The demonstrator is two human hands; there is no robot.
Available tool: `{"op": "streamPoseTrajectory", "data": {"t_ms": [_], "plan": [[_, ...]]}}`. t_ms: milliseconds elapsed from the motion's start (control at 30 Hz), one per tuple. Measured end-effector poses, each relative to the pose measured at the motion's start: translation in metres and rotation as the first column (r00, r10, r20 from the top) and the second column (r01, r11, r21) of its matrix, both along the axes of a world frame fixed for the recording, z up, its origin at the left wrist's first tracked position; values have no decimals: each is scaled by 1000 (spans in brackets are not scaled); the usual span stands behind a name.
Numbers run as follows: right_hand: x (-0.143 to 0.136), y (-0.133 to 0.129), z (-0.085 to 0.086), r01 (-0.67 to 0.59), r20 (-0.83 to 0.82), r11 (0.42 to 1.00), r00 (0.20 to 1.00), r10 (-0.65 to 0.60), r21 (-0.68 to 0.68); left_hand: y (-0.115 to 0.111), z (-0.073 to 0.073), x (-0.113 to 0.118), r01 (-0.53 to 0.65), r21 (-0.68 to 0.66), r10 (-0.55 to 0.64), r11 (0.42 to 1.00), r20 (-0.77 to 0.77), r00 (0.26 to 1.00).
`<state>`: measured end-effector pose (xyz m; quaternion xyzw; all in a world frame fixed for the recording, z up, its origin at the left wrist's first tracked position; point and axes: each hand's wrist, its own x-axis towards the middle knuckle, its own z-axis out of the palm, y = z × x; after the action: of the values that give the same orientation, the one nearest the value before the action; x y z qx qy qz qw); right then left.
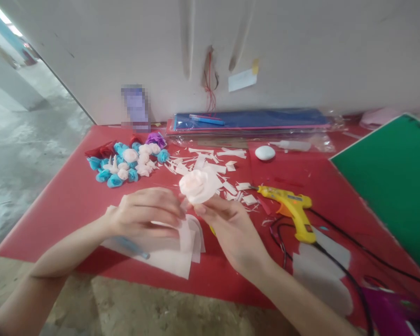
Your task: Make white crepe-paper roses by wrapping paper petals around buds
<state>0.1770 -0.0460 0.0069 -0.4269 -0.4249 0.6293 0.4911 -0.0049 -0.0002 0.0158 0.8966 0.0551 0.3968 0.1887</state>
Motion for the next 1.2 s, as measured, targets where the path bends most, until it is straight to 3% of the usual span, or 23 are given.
{"op": "streamPoseTrajectory", "data": {"t_ms": [133, 200, 300, 367, 467, 567, 833, 1033, 1200], "plan": [[-2, -4, -1, 35, 41, 999, 998, -36, 40, -6, 1, 5, 24, -249, -16, 968, 33, 999], [-2, -4, -2, 71, 21, 997, 997, -72, 38, -10, 1, 6, -27, -364, 59, 931, 77, 995], [-2, -6, -2, 100, 7, 994, 995, -101, 53, -15, 0, 10, -77, -602, 200, 795, 140, 970], [-2, -8, -2, 96, 21, 992, 995, -98, 82, -18, -2, 14, -43, -742, 201, 669, 124, 972], [-3, -10, -4, 79, 50, 992, 995, -84, 101, -21, -4, 20, 2, -837, 181, 548, 121, 976], [-4, -12, -5, 62, 62, 993, 996, -68, 98, -21, -4, 22, -48, -888, 248, 457, 75, 966], [-4, -15, -5, 98, 54, 990, 993, -104, 106, -13, -1, 15, 10, -899, 287, 438, 150, 946], [-7, -15, 1, 0, 13, 1000, 1000, 0, 0, -16, 2, 14, -79, -889, 243, 451, 37, 969], [-6, -17, -2, -78, -49, 996, 996, 76, -45, -21, 8, 16, -20, -914, 227, 406, 80, 971]]}}
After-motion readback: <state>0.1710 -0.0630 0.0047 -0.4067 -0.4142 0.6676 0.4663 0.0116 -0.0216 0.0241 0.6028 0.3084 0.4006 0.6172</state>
